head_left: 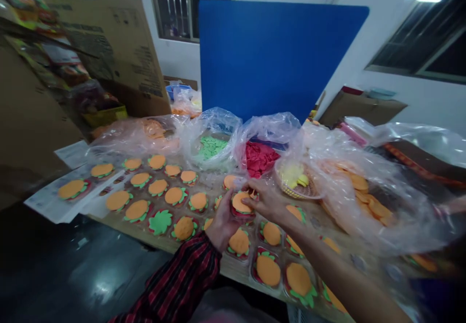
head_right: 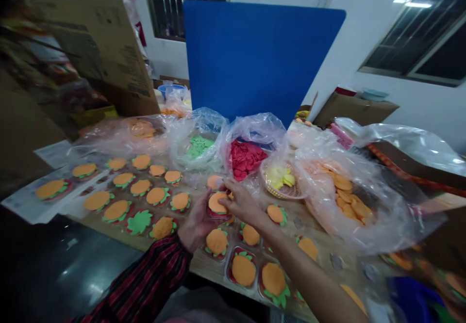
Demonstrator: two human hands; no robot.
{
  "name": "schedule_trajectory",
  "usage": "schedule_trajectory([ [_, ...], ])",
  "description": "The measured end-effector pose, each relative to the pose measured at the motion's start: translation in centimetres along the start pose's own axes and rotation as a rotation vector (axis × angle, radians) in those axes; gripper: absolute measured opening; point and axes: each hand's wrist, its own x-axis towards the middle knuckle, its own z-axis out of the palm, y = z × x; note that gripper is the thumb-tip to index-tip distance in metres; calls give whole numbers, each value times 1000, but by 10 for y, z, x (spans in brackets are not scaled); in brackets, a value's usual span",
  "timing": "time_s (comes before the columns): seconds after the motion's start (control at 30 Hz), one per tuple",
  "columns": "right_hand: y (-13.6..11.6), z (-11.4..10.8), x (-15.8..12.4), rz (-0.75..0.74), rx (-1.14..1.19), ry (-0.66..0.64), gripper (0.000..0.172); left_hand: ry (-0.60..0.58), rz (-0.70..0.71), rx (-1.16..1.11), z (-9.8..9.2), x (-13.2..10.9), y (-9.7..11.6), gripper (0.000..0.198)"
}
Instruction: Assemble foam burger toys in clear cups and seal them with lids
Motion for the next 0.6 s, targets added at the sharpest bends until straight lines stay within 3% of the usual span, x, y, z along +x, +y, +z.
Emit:
schedule_trajectory([
  [0.1,3,-19,-2,-5,40,143,15,7,53,63,5,3,4,28],
  [0.27,14,-70,-21,139,197,462,13,33,137,269,19,24,0,17],
  [0.47,32,-113,-79,283,161,592,19,89,268,437,34,75,-41,12],
  [0.6,31,-149,-132,364,47,758,18,124,384,606,36,92,-64,11],
])
